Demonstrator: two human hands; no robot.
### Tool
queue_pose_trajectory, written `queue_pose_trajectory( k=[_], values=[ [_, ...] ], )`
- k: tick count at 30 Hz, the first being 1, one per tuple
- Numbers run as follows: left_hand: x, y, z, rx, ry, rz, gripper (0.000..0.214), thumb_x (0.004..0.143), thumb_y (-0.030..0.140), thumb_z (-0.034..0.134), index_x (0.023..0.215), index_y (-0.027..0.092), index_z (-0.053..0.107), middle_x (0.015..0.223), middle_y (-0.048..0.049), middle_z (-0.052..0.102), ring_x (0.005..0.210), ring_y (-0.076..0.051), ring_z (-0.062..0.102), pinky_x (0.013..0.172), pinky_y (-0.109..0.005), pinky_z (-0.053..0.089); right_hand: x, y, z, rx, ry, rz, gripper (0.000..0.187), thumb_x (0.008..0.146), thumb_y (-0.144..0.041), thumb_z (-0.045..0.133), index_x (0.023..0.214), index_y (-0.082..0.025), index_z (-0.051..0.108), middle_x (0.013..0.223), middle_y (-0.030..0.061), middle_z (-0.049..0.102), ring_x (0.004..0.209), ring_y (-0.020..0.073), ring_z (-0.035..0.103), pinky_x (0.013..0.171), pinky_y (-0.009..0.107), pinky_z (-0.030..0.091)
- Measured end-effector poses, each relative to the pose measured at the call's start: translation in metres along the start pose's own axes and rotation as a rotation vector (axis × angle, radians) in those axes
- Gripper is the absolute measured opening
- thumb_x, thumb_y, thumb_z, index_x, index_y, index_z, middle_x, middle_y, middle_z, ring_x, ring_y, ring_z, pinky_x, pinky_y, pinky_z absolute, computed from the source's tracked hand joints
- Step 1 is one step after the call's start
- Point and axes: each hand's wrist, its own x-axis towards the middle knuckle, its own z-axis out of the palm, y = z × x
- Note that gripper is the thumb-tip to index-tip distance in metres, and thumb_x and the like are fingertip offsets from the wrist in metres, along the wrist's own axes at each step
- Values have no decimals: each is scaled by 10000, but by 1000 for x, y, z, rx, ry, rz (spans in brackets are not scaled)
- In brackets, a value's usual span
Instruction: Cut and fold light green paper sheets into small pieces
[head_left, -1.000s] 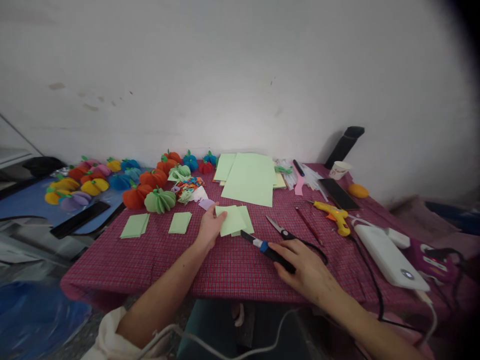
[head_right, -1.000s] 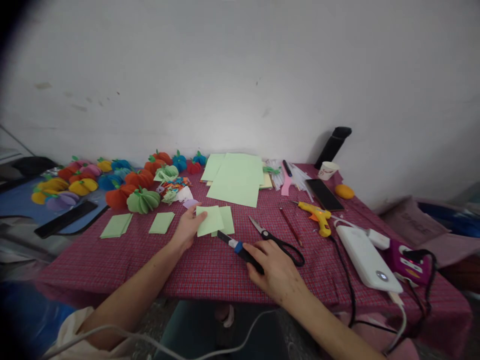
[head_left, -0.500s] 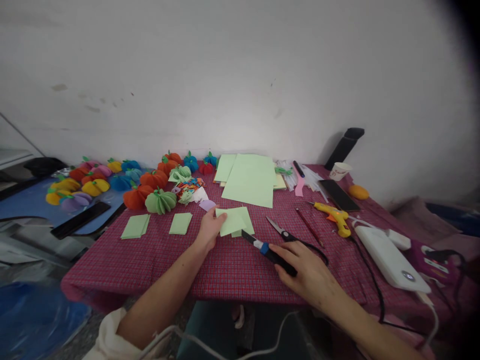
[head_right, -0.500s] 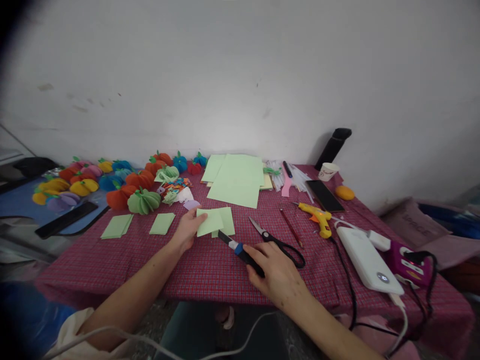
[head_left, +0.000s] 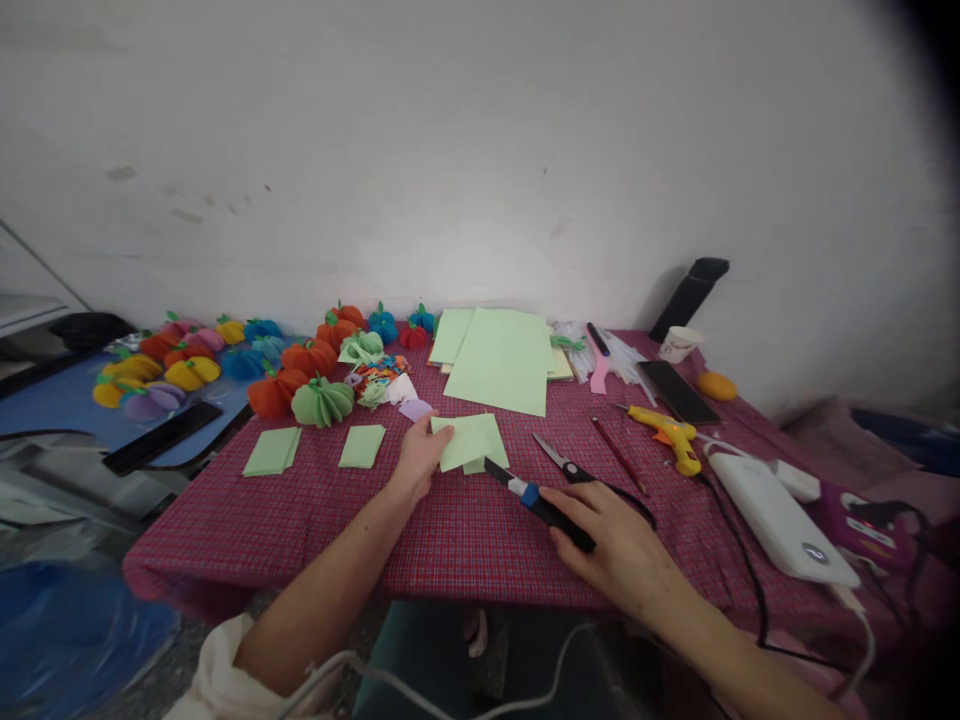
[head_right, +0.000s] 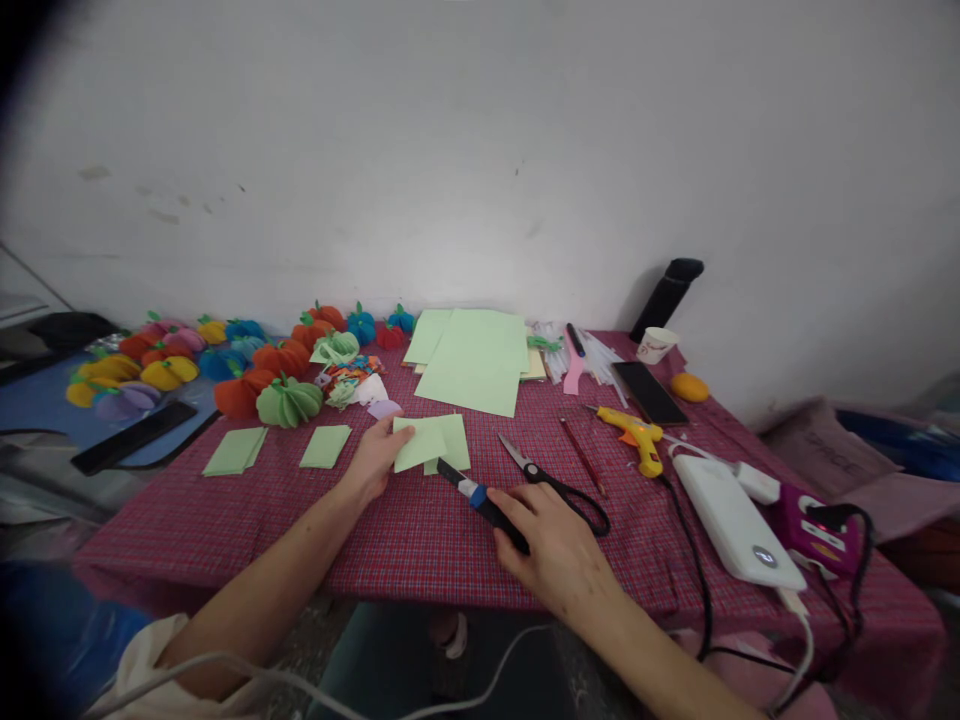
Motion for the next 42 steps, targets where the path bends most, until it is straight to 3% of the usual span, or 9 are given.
queue_pose_trajectory(
  k=[35,42],
  values=[
    [0,0,0,55,1,42,501,699,176,605,1177,146,460,856,-64,628,579,-104,589,508,-205,475,2,-1,-1,-61,-44,6,373,767,-204,497,1138,-206,531,968,69,572,872,180,523,780,333,469],
    [-2,0,1,179,24,134,525,704,183,598,1204,144,442,839,-67,640,605,-115,595,522,-206,478,3,-2,2,-100,-94,33,370,762,-217,498,1129,-204,541,944,69,580,867,191,525,784,341,465]
  ],
)
